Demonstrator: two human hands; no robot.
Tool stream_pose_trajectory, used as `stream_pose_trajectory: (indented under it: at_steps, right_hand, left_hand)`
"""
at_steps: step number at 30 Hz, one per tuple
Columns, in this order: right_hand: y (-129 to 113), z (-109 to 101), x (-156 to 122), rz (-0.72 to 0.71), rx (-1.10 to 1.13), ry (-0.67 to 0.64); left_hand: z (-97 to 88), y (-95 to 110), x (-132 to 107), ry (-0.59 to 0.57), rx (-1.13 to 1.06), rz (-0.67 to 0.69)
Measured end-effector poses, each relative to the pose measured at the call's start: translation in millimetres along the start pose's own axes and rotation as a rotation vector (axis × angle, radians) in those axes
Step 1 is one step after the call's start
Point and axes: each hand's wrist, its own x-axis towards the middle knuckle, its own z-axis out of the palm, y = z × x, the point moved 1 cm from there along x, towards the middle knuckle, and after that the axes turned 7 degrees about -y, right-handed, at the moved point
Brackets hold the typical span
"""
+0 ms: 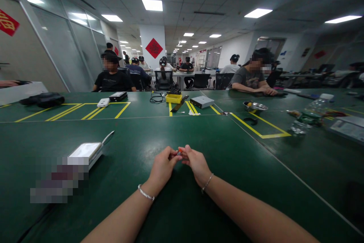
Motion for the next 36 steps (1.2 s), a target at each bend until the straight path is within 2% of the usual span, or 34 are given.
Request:
stream_pose_trajectory:
  at_steps: [10, 21, 24, 30, 33, 36]
  right_hand:
    - [-5, 2, -5, -0.029, -0.004, 0.002]
    - [-4, 4, -7, -0.124, -0.14, 0.049]
    - [-6, 4, -8, -0.128, -0.175, 0.026]
    - [-8, 0, -5, -0.126, -0.249, -0.07]
    - [-11, -2, -3, -0.106, -0.238, -0.101]
    - [-24, -15, 6, -0.126, -0.303, -0.081]
  left_hand:
    - [-2.5, 3, -2, 0.032, 0.03, -0.021]
    - [-1.6, 6, -3, 0.032, 0.073, -0.062]
    - [-2.8, 6, -3, 0.034, 0.096, -0.067]
    - [-2.6, 4, -1, 0.008, 0.141, -0.043]
    - [0.2, 1, -1, -0.044, 0.151, -0.005]
    - [2.2, -2, 0, -0.098, 0.149, 0.035]
